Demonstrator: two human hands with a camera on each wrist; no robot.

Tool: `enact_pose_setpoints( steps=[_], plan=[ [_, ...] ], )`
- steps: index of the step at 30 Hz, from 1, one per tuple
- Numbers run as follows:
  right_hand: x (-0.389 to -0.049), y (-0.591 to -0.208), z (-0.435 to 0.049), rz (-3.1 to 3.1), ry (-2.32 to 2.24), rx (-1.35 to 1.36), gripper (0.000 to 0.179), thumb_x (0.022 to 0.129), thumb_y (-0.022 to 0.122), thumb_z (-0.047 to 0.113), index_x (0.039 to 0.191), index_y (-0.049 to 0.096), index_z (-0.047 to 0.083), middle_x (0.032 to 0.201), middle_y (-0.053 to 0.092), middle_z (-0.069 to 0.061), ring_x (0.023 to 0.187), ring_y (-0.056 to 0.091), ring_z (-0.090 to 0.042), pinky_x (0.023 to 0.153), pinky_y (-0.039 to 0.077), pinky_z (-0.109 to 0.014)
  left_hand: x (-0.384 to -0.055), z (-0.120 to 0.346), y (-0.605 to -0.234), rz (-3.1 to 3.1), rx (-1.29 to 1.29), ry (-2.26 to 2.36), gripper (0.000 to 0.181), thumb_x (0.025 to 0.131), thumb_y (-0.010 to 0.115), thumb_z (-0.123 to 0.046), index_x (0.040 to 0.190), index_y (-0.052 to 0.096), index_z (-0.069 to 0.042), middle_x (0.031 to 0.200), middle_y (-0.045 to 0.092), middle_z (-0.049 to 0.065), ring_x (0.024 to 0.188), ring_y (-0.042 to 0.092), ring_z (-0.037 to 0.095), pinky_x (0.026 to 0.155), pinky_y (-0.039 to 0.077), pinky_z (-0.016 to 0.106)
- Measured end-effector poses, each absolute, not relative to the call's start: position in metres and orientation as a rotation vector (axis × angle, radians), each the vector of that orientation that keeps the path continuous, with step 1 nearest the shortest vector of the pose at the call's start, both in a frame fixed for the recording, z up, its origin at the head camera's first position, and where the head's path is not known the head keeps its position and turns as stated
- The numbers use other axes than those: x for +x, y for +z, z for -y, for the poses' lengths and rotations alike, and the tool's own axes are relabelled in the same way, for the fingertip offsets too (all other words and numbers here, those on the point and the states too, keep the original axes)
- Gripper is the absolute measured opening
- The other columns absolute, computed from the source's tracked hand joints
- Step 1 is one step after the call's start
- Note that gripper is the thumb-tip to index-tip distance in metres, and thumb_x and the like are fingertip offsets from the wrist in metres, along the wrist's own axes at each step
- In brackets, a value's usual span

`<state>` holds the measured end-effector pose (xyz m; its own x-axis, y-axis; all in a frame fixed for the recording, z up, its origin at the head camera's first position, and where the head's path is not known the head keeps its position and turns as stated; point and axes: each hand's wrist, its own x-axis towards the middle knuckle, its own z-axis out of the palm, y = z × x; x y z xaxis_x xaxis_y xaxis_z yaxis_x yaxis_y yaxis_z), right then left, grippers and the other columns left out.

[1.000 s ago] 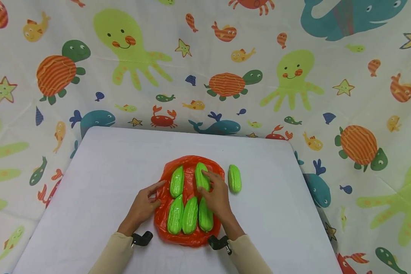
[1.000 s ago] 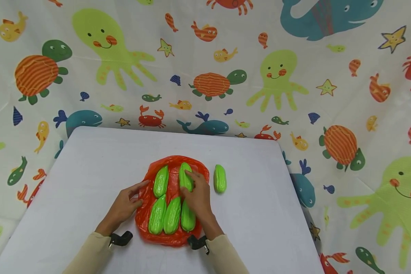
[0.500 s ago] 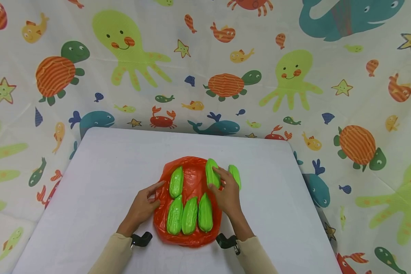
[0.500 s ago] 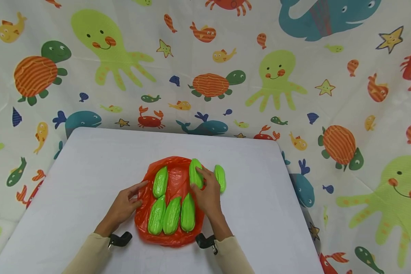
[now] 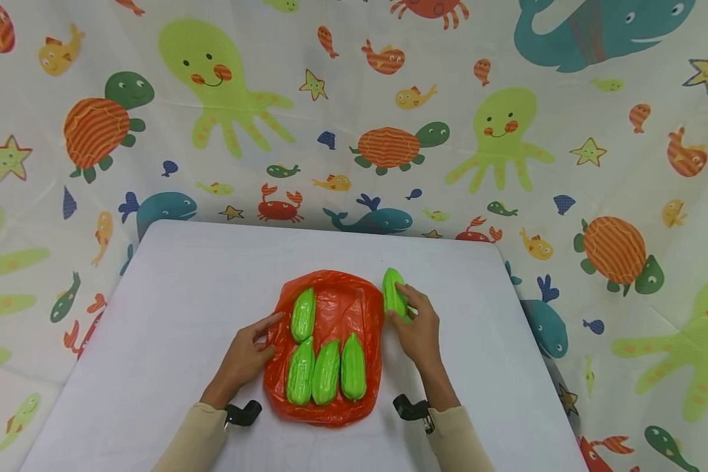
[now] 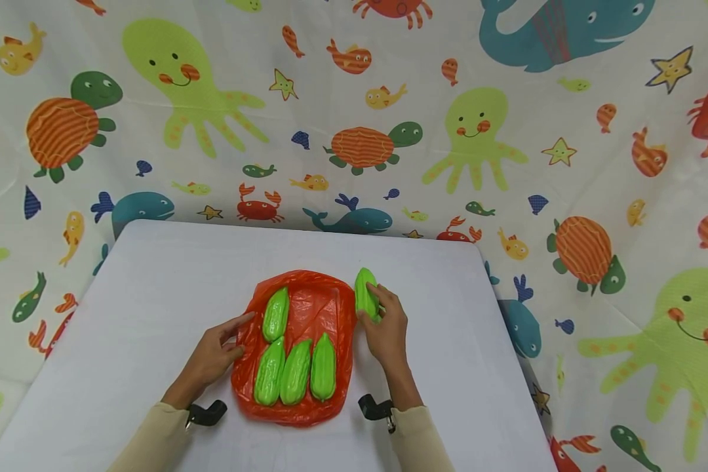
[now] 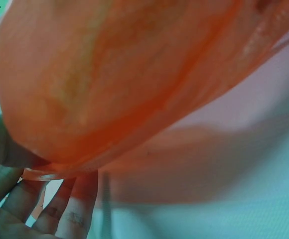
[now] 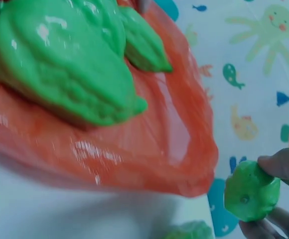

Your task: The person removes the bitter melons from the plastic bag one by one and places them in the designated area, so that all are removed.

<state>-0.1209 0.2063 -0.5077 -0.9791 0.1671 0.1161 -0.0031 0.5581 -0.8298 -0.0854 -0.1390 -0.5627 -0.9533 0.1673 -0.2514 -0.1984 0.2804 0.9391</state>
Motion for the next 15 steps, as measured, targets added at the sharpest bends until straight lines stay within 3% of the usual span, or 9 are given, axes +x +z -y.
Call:
enact_pose_setpoints(
  steps=[15],
  plan=[
    [-0.127,-0.508,-0.247,2.612,1.383,-0.277,0.062,0.091,0.08,0.003,0.148,0.064,0.023,0.156,0.054,-0.013,0.135,0.061,-0.04,0.111,0.055,-0.056,-0.086,0.14,-0.562,-2.251,-0.032,1.726,0.067,0.098,0.06,-0.002,0.162,0.047,-0.016,0.169,0.038,0.021,0.142,0.056,0.041,0.1,0.062,0.034]
  ],
)
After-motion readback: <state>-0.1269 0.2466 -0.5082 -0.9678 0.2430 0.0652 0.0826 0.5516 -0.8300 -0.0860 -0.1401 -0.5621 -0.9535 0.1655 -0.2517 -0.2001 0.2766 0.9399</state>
